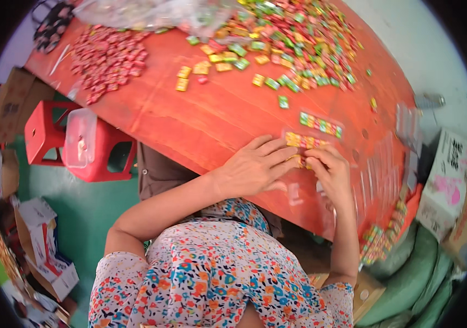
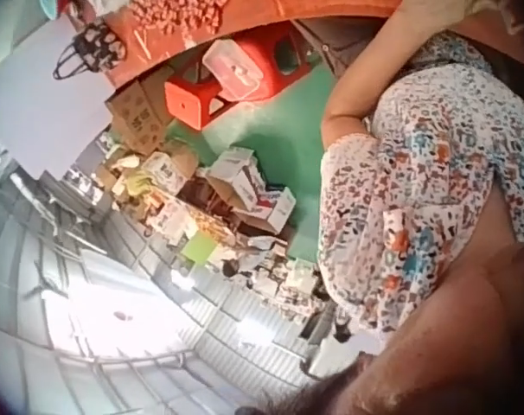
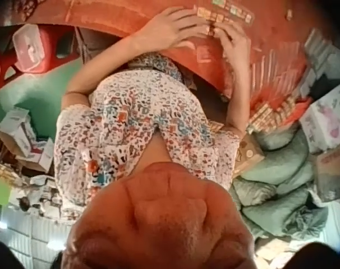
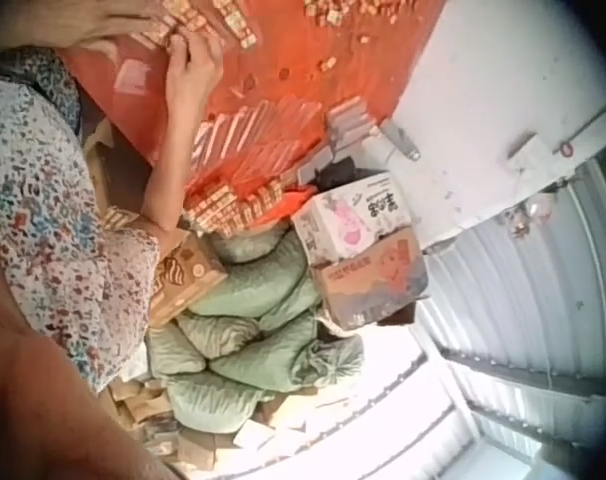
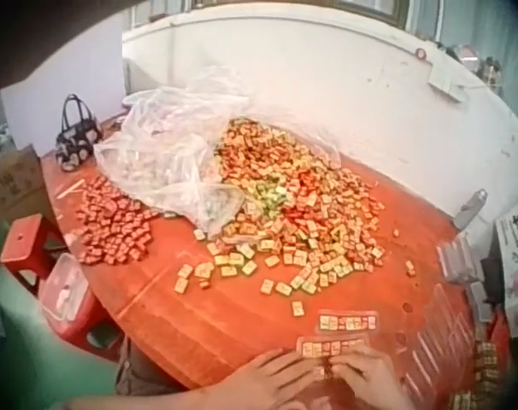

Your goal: Manually sorting and packaging small colorful square items into plastic containers.

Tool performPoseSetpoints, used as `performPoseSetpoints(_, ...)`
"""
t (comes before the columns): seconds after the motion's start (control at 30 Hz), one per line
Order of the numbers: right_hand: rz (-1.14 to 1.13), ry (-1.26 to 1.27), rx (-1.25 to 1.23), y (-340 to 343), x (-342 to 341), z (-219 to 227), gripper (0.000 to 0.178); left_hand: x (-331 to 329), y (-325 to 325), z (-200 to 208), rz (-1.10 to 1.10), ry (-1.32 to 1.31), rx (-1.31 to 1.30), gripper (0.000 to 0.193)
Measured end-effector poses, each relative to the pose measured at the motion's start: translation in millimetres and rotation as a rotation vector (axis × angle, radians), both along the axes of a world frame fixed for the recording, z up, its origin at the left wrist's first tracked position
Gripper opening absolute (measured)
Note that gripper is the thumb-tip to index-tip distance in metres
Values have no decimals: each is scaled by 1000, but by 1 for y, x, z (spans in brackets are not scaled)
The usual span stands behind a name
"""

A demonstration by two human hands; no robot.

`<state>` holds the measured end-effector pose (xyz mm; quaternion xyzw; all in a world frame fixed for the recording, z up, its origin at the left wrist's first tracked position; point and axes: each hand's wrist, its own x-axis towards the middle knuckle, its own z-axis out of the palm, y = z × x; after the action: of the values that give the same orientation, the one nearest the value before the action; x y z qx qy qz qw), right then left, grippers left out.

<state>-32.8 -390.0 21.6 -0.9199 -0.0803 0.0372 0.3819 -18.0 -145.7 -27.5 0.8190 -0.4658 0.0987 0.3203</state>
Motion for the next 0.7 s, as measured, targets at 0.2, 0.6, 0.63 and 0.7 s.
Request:
performPoseSetpoints(0.2, 127, -119, -59, 57, 61, 4, 21, 41, 82, -5, 559, -141, 56, 58)
performPoseSetpoints(0.6, 532, -452, -470, 167, 170, -47, 51, 57, 101, -11, 668, 22, 314, 102)
performPoseSetpoints(0.63, 595, -406, -412, 160, 162, -46, 51, 46, 97, -9, 663, 35, 315, 103)
performPoseSetpoints(0.7, 685, -391, -406, 140, 143, -42, 49, 28, 95, -6, 652, 52, 267, 103)
